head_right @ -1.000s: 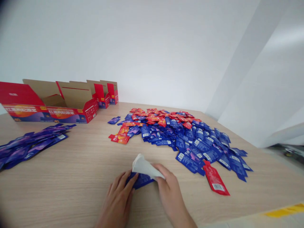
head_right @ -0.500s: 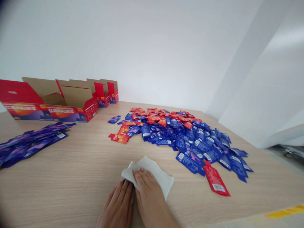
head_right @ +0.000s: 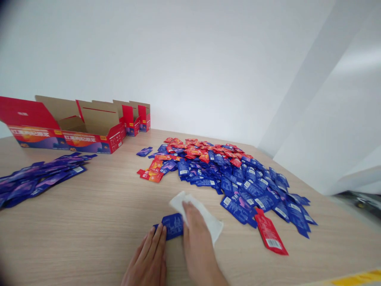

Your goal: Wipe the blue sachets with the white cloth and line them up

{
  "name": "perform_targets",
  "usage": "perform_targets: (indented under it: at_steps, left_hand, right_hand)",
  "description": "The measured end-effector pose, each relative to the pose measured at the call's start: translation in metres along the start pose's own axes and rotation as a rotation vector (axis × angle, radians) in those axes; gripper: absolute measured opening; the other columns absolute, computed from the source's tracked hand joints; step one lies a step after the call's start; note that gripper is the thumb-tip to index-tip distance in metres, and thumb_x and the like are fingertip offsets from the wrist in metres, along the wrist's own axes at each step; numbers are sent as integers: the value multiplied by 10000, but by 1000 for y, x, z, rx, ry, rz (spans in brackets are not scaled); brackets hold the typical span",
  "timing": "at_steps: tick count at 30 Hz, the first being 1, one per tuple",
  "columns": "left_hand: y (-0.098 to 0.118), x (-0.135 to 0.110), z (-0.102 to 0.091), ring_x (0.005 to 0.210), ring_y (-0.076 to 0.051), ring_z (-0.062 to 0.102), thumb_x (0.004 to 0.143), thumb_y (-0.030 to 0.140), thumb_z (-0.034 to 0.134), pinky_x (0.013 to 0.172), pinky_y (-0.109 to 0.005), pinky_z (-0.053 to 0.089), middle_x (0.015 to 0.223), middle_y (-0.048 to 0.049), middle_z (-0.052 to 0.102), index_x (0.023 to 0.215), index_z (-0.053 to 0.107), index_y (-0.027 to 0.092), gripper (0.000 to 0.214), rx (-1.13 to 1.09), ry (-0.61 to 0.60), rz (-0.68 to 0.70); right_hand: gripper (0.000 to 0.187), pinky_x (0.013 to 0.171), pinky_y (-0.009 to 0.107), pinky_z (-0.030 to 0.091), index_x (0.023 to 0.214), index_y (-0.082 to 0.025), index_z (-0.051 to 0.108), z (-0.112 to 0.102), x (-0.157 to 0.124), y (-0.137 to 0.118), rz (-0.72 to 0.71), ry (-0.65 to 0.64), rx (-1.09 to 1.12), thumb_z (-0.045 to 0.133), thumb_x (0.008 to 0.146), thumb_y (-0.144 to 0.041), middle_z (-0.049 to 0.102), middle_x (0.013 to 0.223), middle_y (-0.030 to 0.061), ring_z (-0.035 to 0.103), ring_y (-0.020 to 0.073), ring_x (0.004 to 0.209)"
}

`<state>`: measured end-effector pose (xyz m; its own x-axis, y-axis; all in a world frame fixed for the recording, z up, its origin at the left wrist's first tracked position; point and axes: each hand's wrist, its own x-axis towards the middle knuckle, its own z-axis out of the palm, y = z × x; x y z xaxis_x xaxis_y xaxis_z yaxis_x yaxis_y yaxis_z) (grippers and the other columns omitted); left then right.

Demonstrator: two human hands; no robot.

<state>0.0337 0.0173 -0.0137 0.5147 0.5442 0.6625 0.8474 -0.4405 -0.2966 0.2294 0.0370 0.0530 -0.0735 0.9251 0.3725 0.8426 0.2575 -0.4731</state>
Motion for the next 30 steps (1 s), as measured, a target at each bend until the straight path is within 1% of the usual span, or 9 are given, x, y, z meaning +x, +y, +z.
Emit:
perform_targets:
  at_steps: [2,4,8,13,16,21,24,27,30]
  left_hand:
    - [-1,-3,2,1287,-250,589,826,231,526,1070,-361,466,1345,-90,689,1396,574,123,581,-17,0,44]
    - [-1,-5,2,1302,-242,583,840,220,523,1061,-356,479,1355,-92,684,1438,530,116,607,-18,-3,29]
    - [2,-2,-1,1393,-236,512,859,193,523,1082,-338,476,1509,-120,564,1553,339,57,731,-13,-17,-63]
    - [9,1,-3,1381,-266,522,863,181,532,1078,-362,479,1498,-156,566,1583,218,14,803,-40,-9,-117]
    - [10,-3,0,1360,-277,534,869,197,541,1050,-369,488,1478,-167,582,1572,242,0,789,-12,-8,-173]
    - [5,-10,1,1329,-290,552,859,256,554,1071,-404,469,1385,-129,658,1539,391,94,718,-46,-41,-61]
    - [5,-6,-3,1350,-290,533,848,236,554,1071,-390,460,1446,-114,619,1446,527,104,613,10,-42,-94]
    - [8,-1,-4,1349,-307,532,835,227,555,1068,-397,462,1469,-124,598,1390,577,78,575,31,-35,-116]
    - [7,-4,-1,1321,-310,555,815,222,548,1056,-412,474,1428,-129,629,1381,591,99,581,21,-41,-76]
  right_hand:
    - [589,1196,445,445,1535,-214,512,15,-9,-14,-145,-104,60,443,962,-96,526,1569,79,512,240,1438]
    - [628,1204,445,438,1508,-195,546,22,-10,-18,-190,-170,59,439,910,-36,549,1548,87,525,237,1427]
    - [598,1207,505,420,1479,-101,565,9,3,3,-43,-101,-63,400,910,-25,570,1515,166,541,273,1413]
    - [512,1199,490,433,1484,-123,568,-3,5,12,18,-58,-57,411,997,-131,586,1503,160,556,279,1400]
    - [523,1200,500,434,1523,-138,521,9,-7,-5,-26,-37,-38,396,1015,-149,544,1545,140,517,274,1434]
    - [654,1199,444,450,1528,-231,518,25,-17,-17,-239,-160,26,433,913,-25,526,1567,51,508,219,1441]
    - [628,1204,504,433,1487,-161,568,13,-12,0,-111,-105,-63,407,898,-12,545,1543,112,525,267,1427]
    - [523,1180,560,444,1488,-109,562,6,-9,8,60,15,-152,416,986,-121,573,1503,183,551,326,1399]
    - [524,1178,510,459,1532,-159,513,19,-15,-7,-28,-4,-102,445,1013,-177,522,1557,132,512,291,1434]
